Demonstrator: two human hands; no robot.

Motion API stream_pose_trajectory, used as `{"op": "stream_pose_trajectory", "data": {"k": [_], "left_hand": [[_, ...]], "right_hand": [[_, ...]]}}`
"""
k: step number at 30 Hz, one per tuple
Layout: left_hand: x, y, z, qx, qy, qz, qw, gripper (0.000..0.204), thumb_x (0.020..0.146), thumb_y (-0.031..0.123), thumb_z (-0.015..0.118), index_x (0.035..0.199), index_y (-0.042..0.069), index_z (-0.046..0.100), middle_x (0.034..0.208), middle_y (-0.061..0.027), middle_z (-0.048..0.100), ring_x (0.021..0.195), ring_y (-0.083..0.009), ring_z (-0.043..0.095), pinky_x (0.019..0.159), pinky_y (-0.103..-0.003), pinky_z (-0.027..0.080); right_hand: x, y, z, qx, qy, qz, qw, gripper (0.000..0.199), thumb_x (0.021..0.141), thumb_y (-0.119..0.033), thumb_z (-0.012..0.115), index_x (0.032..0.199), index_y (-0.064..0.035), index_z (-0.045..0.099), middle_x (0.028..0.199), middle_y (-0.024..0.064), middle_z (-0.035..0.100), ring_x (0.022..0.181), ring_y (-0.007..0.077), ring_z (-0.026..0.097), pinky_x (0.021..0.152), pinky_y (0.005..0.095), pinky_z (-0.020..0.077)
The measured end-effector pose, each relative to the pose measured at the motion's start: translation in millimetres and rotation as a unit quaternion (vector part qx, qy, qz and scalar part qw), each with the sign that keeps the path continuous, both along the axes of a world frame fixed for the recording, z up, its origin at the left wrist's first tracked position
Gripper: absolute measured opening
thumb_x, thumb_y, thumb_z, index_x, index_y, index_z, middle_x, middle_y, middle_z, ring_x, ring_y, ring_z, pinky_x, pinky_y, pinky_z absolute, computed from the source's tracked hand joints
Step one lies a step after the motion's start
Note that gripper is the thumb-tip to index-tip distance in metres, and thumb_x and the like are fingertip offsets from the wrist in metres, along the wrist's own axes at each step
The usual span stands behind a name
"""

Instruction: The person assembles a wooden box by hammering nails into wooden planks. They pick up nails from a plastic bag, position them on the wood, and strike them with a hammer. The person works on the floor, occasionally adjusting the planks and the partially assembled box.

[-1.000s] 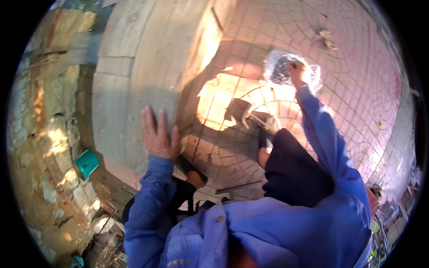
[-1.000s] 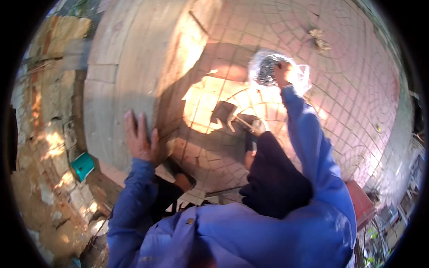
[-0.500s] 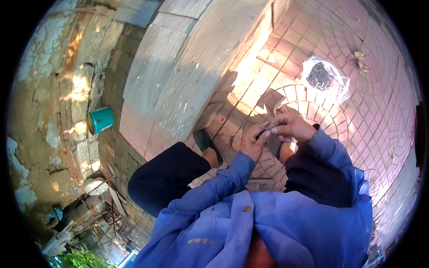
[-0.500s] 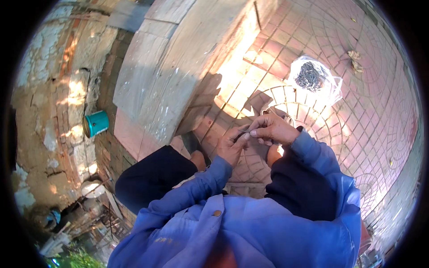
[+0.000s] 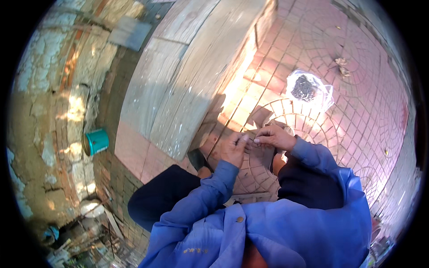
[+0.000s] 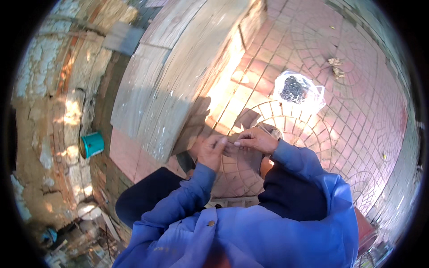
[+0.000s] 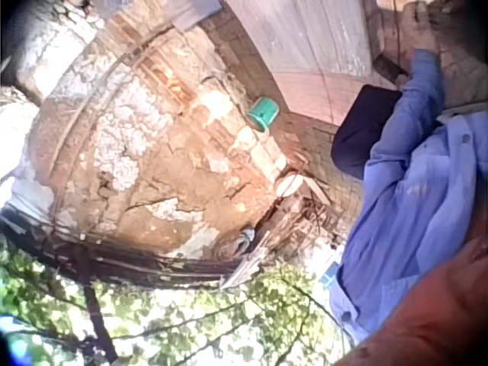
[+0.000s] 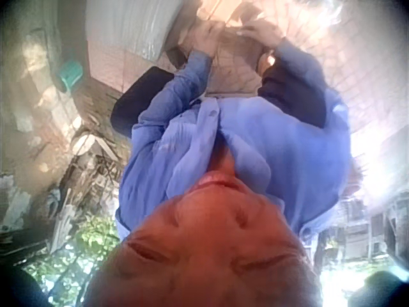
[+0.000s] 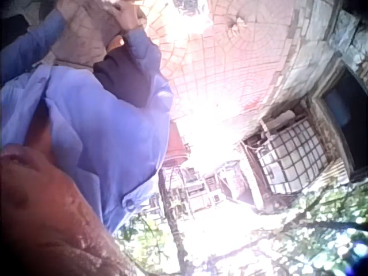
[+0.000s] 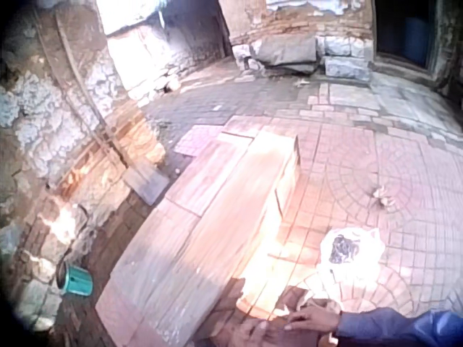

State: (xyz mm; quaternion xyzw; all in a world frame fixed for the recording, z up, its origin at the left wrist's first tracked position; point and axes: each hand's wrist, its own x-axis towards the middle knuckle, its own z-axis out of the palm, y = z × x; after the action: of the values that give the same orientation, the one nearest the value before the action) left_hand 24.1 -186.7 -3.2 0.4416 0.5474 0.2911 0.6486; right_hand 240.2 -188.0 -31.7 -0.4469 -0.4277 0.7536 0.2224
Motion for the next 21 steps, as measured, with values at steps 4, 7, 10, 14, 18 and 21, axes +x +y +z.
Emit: {"op": "stream_pose_trajectory", "data": {"k": [4,7,10,14,18,21], "left_hand": [[13.6,78.0,29.2,0.037,-0.005,0.030,0.999,0.019,0.100,0.016,0.060,0.099,-0.002,0.067,0.084,-0.0092,0.071,0.068,-0.0135,0.065,0.060,-0.029,0.055],[24.1,153.0,40.3,0.142,0.012,0.018,0.990,0.018,0.099,0.013,0.062,0.097,-0.004,0.067,0.085,-0.0105,0.071,0.070,-0.0149,0.066,0.063,-0.029,0.055],[52.0,216.0,32.7,0.162,-0.029,0.055,0.985,0.016,0.097,0.011,0.065,0.096,-0.004,0.068,0.085,-0.0112,0.072,0.071,-0.0163,0.067,0.066,-0.030,0.056],[83.8,265.8,27.7,0.168,-0.056,0.113,0.978,0.013,0.095,0.009,0.067,0.094,-0.003,0.067,0.088,-0.0145,0.073,0.073,-0.0196,0.069,0.068,-0.032,0.057],[101.7,292.6,-1.2,0.241,-0.103,0.103,0.960,0.012,0.094,0.008,0.069,0.090,-0.003,0.067,0.085,-0.0097,0.072,0.076,-0.0174,0.067,0.075,-0.032,0.055],[114.7,296.6,-3.3,0.269,-0.004,0.054,0.962,0.015,0.095,0.010,0.068,0.087,-0.003,0.066,0.087,-0.0103,0.071,0.078,-0.0180,0.067,0.078,-0.033,0.055]], "right_hand": [[33.4,-34.0,-96.9,0.317,-0.365,0.014,0.875,0.025,0.083,-0.022,0.075,0.095,-0.0015,0.067,0.093,0.0154,0.066,0.090,0.0323,0.066,0.074,0.0433,0.0533],[42.9,-47.6,-106.7,0.227,-0.469,0.078,0.850,0.040,0.073,-0.019,0.081,0.106,-0.0039,0.065,0.110,0.0199,0.062,0.102,0.0382,0.063,0.086,0.0484,0.0517],[48.7,-72.9,-141.6,0.235,-0.479,0.003,0.846,0.050,0.071,-0.016,0.080,0.117,-0.0056,0.062,0.121,0.0200,0.059,0.106,0.0378,0.062,0.088,0.0486,0.0510],[40.2,-73.7,-129.6,0.195,-0.504,-0.069,0.839,0.056,0.071,-0.010,0.078,0.122,-0.0062,0.057,0.123,0.0186,0.059,0.111,0.0387,0.060,0.088,0.0487,0.0514],[43.5,-72.0,-133.6,0.145,-0.502,-0.098,0.847,0.054,0.071,-0.012,0.079,0.121,-0.0058,0.058,0.120,0.0197,0.060,0.110,0.0388,0.060,0.089,0.0483,0.0505],[49.5,-75.8,-141.2,0.104,-0.496,-0.109,0.855,0.053,0.072,-0.013,0.080,0.120,-0.0055,0.058,0.118,0.0206,0.060,0.109,0.0389,0.060,0.089,0.0480,0.0499]]}}
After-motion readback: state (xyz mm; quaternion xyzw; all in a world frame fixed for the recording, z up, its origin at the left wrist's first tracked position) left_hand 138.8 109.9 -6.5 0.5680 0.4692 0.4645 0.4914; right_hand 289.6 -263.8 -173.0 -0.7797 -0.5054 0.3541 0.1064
